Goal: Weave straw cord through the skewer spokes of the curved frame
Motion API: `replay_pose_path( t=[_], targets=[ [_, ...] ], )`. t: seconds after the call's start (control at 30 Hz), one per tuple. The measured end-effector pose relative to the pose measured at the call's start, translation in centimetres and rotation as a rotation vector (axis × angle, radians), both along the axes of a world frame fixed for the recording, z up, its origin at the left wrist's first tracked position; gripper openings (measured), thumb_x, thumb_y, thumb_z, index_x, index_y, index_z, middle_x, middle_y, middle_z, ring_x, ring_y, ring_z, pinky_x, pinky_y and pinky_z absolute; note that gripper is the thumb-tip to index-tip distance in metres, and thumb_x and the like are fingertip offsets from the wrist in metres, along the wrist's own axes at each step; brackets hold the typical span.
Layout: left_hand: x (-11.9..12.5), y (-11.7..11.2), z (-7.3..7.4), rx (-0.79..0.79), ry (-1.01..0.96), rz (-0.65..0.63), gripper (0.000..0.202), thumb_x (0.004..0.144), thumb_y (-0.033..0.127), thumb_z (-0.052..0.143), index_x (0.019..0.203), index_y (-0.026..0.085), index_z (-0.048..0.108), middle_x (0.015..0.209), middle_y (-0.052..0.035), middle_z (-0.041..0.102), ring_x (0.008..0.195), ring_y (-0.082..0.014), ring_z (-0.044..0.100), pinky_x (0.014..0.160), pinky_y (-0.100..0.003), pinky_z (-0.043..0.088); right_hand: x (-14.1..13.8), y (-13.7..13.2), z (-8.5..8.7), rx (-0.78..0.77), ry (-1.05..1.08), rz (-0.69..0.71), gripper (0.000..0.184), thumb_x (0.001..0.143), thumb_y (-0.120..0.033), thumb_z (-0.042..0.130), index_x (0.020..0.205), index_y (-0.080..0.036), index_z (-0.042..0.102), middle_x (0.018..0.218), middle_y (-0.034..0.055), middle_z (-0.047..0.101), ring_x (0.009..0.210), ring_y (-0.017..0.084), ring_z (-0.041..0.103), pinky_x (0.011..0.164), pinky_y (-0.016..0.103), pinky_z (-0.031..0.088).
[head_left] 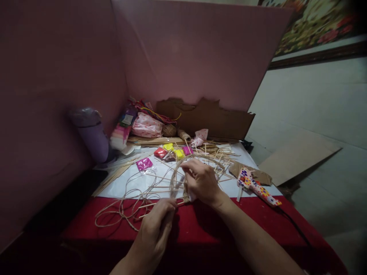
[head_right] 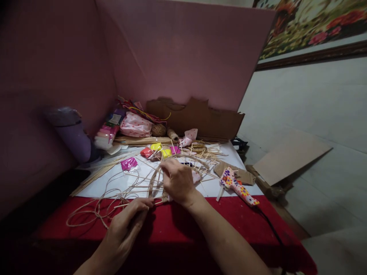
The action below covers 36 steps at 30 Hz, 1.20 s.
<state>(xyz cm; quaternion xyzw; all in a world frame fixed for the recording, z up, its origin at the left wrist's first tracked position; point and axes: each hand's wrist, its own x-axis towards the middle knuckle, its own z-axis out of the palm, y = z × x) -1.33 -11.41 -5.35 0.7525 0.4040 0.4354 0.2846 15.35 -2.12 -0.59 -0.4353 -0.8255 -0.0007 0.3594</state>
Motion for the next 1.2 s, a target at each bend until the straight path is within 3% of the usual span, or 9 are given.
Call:
replay_pose_path(
  t=[0.1, 0.17, 0.27, 0.4, 0.67, 0.9, 1.1, 1.2],
  targets=[
    [-0.1, 0.0, 0.1, -0.01, -0.018, 0.005, 0.014, 0.092, 0.018, 0.035, 0.092, 0.021, 0.048, 0.094, -0.0065, 0.056, 0.088, -0.0156, 0.055, 0.077, -0.027, 0.045, 0.2, -0.8, 0.9, -0.082, -0.176, 0.302, 0.019, 0.074, -0.009, 0.054, 0.086, -0.019, 0.064, 0.083, 0.0021, 0.066, 0.074, 0.014, 0.059, 0.067, 0.022, 0.039],
    [-0.1, 0.1, 0.2, -0.01, -0.022, 0.005, 0.014, 0.092, 0.017, 0.035, 0.092, 0.021, 0.049, 0.093, -0.0062, 0.056, 0.088, -0.0158, 0.055, 0.076, -0.027, 0.045, 0.1, -1.2, 1.1, -0.136, -0.287, 0.348, 0.019, 0.071, -0.011, 0.056, 0.087, -0.019, 0.062, 0.085, 0.0024, 0.066, 0.074, 0.015, 0.059, 0.066, 0.023, 0.037],
    [0.0, 0.1, 0.2, 0.018, -0.027, 0.001, 0.014, 0.091, 0.015, 0.036, 0.093, 0.021, 0.049, 0.094, -0.0062, 0.056, 0.089, -0.0155, 0.055, 0.076, -0.027, 0.045, -0.2, -1.4, 0.9, -0.171, -0.378, 0.32, 0.021, 0.071, -0.012, 0.057, 0.09, -0.019, 0.059, 0.083, 0.0031, 0.067, 0.073, 0.016, 0.06, 0.062, 0.024, 0.035],
    [0.2, 0.1, 0.2, 0.065, -0.024, -0.005, 0.017, 0.09, 0.012, 0.035, 0.094, 0.02, 0.049, 0.093, -0.0057, 0.055, 0.086, -0.0145, 0.055, 0.074, -0.026, 0.045, -0.6, -1.1, -0.1, -0.099, -0.437, 0.283, 0.02, 0.076, -0.014, 0.053, 0.094, -0.021, 0.059, 0.078, 0.0026, 0.067, 0.066, 0.015, 0.06, 0.055, 0.025, 0.028],
    [0.4, 0.2, 0.1, 0.19, 0.077, 0.012, 0.018, 0.089, 0.008, 0.035, 0.088, 0.018, 0.048, 0.088, -0.0062, 0.056, 0.08, -0.0155, 0.053, 0.07, -0.028, 0.044, -0.8, -0.3, -1.5, -0.085, -0.307, 0.32, 0.017, 0.076, -0.014, 0.056, 0.087, -0.023, 0.065, 0.069, 0.0007, 0.067, 0.059, 0.012, 0.057, 0.055, 0.023, 0.03],
    [0.8, 0.7, 0.2, 0.263, 0.223, 0.035, 0.022, 0.088, 0.007, 0.032, 0.081, 0.017, 0.05, 0.082, -0.0063, 0.057, 0.076, -0.0154, 0.053, 0.069, -0.03, 0.047, -0.8, -0.2, -1.7, -0.071, -0.31, 0.332, 0.029, 0.069, -0.011, 0.059, 0.091, -0.028, 0.068, 0.07, -0.0004, 0.066, 0.058, 0.012, 0.054, 0.054, 0.023, 0.029],
    [0.3, 0.2, 0.8, 0.383, 0.145, 0.108, 0.02, 0.087, 0.005, 0.038, 0.093, 0.016, 0.053, 0.11, -0.0119, 0.058, 0.101, -0.0165, 0.057, 0.081, -0.027, 0.05, -0.5, 0.0, -1.5, -0.048, -0.323, 0.306, 0.023, 0.071, -0.013, 0.06, 0.088, -0.025, 0.068, 0.069, 0.0, 0.065, 0.058, 0.011, 0.054, 0.054, 0.023, 0.029],
    [-0.7, -0.3, 1.0, 0.47, 0.249, 0.208, 0.019, 0.086, 0.006, 0.042, 0.091, 0.015, 0.058, 0.091, -0.0086, 0.062, 0.078, -0.0132, 0.062, 0.063, -0.02, 0.05, -0.4, 0.1, -1.2, -0.031, -0.32, 0.286, 0.031, 0.068, -0.009, 0.06, 0.093, -0.027, 0.067, 0.069, -0.0008, 0.065, 0.059, 0.012, 0.054, 0.055, 0.023, 0.03]
  ],
)
